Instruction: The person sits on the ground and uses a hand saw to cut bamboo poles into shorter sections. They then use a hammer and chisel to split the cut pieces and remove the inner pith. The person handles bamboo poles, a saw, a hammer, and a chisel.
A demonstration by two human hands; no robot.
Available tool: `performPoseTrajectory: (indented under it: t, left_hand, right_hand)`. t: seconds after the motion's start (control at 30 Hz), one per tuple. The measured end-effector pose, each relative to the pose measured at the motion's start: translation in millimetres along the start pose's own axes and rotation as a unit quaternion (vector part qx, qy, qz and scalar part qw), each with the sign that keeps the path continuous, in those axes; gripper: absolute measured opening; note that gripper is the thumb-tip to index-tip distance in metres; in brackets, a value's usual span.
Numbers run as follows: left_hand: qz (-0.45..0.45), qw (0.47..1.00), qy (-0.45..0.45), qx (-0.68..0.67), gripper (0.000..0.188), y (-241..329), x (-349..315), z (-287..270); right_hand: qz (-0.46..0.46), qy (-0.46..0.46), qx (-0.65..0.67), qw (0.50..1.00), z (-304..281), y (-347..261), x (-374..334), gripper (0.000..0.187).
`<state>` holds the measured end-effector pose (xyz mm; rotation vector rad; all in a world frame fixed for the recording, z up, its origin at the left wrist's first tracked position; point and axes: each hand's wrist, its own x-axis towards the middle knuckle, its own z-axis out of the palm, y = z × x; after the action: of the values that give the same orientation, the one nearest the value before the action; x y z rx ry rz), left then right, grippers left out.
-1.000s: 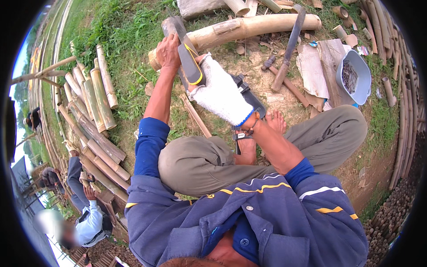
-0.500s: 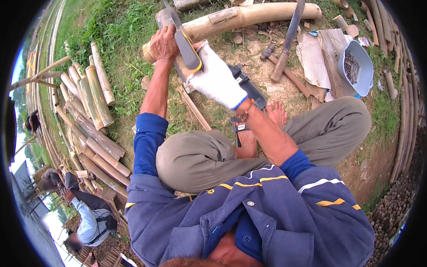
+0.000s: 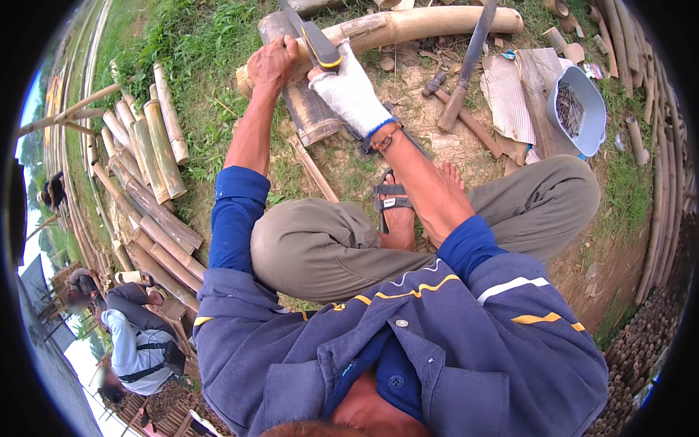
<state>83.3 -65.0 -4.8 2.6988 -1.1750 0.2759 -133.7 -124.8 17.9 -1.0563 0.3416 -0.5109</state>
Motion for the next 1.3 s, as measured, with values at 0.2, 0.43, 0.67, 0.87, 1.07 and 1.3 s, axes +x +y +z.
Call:
performPoseTrajectory:
  t: [0.2,0.43,0.67,0.87,1.07,1.3]
  left_hand:
    - [-0.010,0.992,-0.124,0.018,0.061,-9,25,-15]
    - [0.000,0.984,-0.180,0.001,0.063,-12,48,-1]
    - [0.138,0.965,-0.201,0.095,0.059,-17,60,5]
    - [0.147,0.980,-0.077,0.110,0.023,-73,50,51]
    - [0.115,0.975,-0.178,0.067,0.056,-18,46,11]
    - [-0.051,0.988,-0.145,-0.031,0.073,-23,28,-7]
  right_hand:
    - [-0.093,0.035,-0.206,0.974,7,-4,-80,0.052]
    - [-0.038,0.009,-0.197,0.980,-2,10,-89,0.061]
    - [-0.084,0.015,-0.140,0.986,-11,37,-59,0.053]
    - [-0.031,-0.044,-0.102,0.993,-8,49,-93,0.057]
    - [-0.087,-0.023,-0.160,0.983,-16,48,-20,0.059]
    - [-0.058,-0.005,-0.064,0.996,-21,-9,-30,0.052]
